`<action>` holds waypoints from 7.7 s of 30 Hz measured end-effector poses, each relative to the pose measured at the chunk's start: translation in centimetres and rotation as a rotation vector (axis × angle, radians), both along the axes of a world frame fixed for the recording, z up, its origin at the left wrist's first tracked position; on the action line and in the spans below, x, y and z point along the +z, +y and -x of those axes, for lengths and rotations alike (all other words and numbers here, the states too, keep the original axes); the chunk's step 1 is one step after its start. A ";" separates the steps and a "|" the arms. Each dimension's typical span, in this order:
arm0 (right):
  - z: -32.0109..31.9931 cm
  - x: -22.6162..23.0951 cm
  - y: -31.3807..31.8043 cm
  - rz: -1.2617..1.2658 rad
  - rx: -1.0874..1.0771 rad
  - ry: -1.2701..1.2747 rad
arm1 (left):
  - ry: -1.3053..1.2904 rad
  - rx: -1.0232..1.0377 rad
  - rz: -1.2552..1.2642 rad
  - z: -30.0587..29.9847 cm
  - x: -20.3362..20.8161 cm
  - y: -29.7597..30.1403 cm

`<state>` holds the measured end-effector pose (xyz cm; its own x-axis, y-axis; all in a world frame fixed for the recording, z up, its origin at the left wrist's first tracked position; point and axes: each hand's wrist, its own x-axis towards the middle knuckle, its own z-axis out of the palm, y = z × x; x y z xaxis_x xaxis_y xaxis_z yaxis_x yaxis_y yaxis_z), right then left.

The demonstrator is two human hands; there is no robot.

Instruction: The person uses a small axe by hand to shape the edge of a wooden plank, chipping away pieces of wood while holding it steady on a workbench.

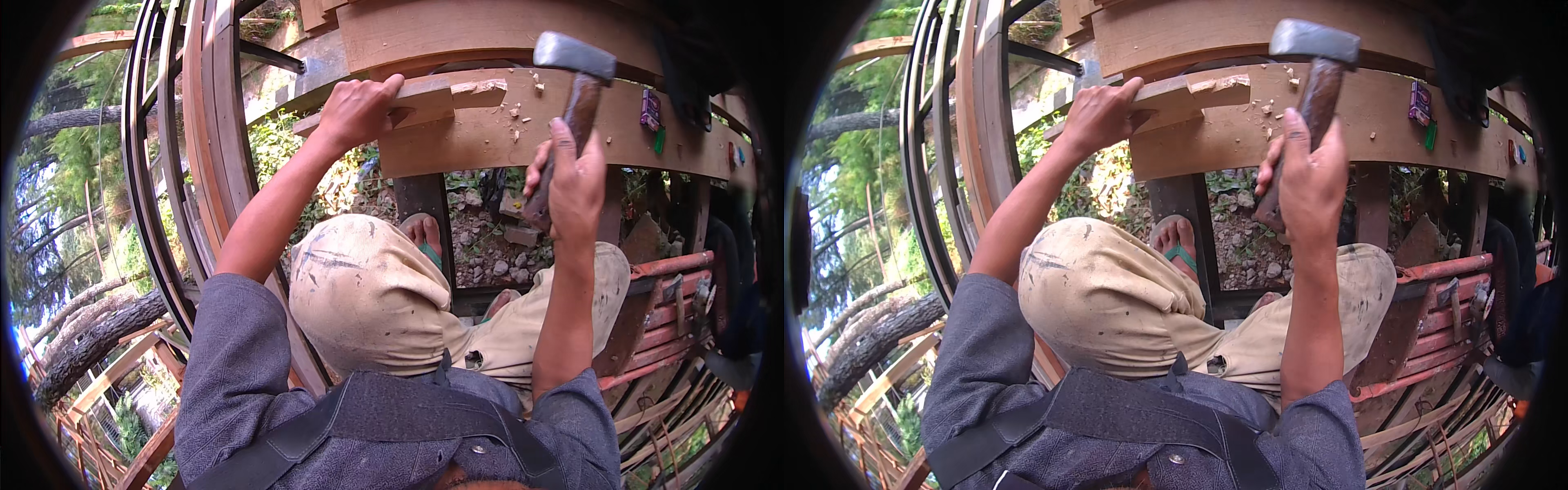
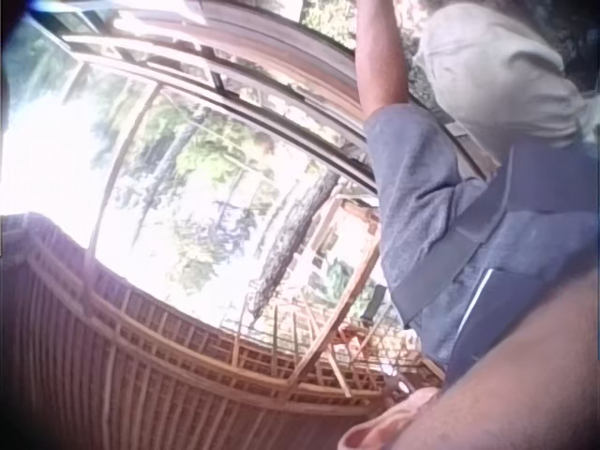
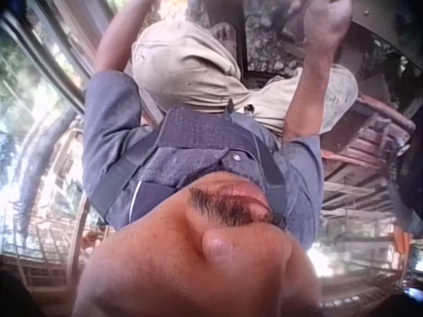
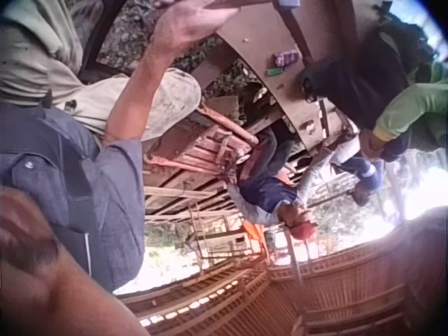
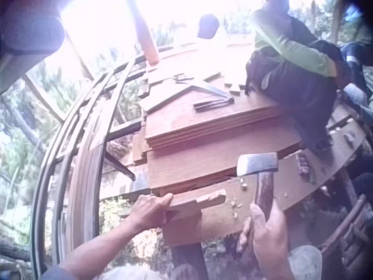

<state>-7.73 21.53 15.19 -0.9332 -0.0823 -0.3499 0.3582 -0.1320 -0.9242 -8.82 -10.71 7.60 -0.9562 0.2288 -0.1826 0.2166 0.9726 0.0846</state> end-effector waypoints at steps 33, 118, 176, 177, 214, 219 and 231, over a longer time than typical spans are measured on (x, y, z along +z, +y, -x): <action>0.3 1.1 -1.4 -0.036 -0.132 0.101 | 0.066 -0.016 -0.032 -0.6 -0.1 -0.9; -2.3 -5.5 -7.1 0.033 0.231 -0.290 | 0.042 0.024 -0.045 -1.3 -0.4 -3.3; -2.6 -6.0 -8.8 -0.650 0.052 0.390 | 0.041 0.088 -0.037 -1.9 -0.5 -4.1; -3.6 -8.1 -8.9 -0.774 0.144 0.419 | 0.032 0.091 -0.038 -1.9 -0.4 -4.0; 1.6 6.5 -1.8 -0.195 -0.087 0.418 | 0.014 0.013 0.040 -1.1 0.4 -1.7; 1.7 6.5 -2.3 -0.092 -0.464 0.624 | 0.068 0.001 -0.007 -1.3 0.1 -2.6; 3.8 4.4 -2.1 -0.136 -0.312 0.508 | 0.037 0.010 0.020 -1.7 -0.1 -2.8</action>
<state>-11.57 19.39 19.58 -0.9591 0.2356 0.1573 -0.1685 -0.0281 -0.9853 -7.12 -13.53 7.49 -0.9646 0.2158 -0.1515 0.2094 0.9761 0.0574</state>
